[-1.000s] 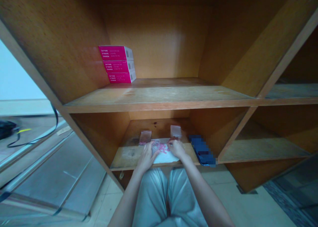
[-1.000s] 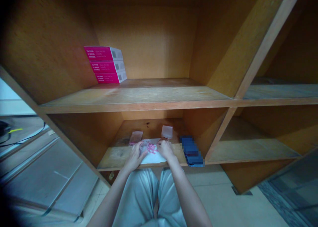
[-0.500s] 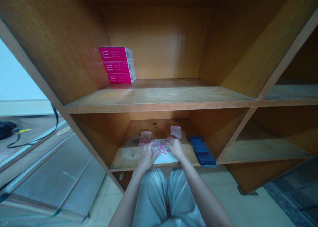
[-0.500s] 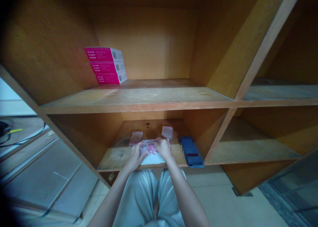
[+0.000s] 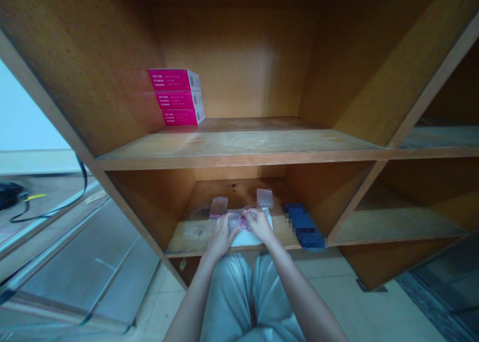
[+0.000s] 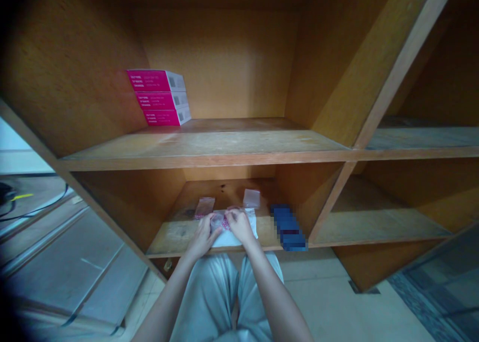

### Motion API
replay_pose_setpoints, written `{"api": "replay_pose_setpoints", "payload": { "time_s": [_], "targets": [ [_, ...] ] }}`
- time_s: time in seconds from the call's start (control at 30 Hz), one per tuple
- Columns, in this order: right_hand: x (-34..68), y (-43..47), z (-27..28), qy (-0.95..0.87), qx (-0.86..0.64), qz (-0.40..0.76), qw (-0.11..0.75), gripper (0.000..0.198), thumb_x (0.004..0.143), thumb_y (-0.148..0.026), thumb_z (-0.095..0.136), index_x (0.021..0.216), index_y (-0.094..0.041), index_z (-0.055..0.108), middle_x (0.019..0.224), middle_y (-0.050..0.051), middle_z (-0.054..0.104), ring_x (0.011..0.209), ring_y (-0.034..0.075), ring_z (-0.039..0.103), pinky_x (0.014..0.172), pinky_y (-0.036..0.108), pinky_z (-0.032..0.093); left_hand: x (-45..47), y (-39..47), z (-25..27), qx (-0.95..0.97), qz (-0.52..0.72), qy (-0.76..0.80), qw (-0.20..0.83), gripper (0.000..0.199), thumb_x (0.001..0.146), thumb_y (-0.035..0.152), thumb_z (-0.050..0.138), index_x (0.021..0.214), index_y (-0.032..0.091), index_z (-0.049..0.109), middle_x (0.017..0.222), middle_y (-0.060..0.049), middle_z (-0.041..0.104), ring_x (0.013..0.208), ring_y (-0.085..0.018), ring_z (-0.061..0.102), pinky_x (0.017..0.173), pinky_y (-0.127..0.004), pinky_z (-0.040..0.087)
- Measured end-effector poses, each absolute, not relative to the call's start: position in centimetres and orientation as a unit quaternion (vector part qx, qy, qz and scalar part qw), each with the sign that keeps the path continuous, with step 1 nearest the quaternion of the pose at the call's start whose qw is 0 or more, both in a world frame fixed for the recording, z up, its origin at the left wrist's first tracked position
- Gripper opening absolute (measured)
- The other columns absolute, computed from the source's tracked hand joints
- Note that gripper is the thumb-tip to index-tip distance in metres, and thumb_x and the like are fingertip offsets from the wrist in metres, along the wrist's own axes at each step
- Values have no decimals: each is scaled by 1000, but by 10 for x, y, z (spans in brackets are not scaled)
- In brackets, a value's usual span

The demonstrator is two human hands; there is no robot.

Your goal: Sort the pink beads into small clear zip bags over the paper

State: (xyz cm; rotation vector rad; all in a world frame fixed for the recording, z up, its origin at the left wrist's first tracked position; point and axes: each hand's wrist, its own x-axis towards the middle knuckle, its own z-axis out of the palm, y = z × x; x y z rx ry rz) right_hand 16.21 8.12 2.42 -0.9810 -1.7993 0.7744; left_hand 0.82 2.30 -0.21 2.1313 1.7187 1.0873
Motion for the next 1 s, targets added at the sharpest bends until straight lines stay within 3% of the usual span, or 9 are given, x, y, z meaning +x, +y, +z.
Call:
{"api": "replay_pose_setpoints", "payload": {
  "time_s": [0.17,0.4,0.7,1.0],
  "targets": [
    [189,99,10,-741,-466,267,404,23,79,-22,46,79,-13,67,87,11,67,85,19,60,78,28,42,8,22,-1,718,362,586,100,42,83,37,42,121,19,34,118,-10,46,113,-22,41,95,-42,33],
    [205,94,19,-816,-461,228,265,28,75,-15,43,57,-15,64,61,6,66,57,15,58,55,21,36,8,22,-2,713,366,589,100,42,83,38,42,121,19,34,119,-10,46,113,-22,41,96,-41,33],
    [202,98,20,-828,-482,183,219,24,73,-14,46,62,-18,68,72,8,70,67,18,63,59,22,37,7,23,-4,715,365,588,102,44,82,37,43,122,20,35,118,-10,47,113,-22,41,95,-42,34],
    [198,103,10,-805,-491,208,259,18,71,-14,52,70,-19,69,77,8,70,76,20,64,67,24,40,8,23,-3,714,359,592,106,44,83,38,42,122,20,35,120,-10,46,114,-22,40,96,-41,32]
  ]
}}
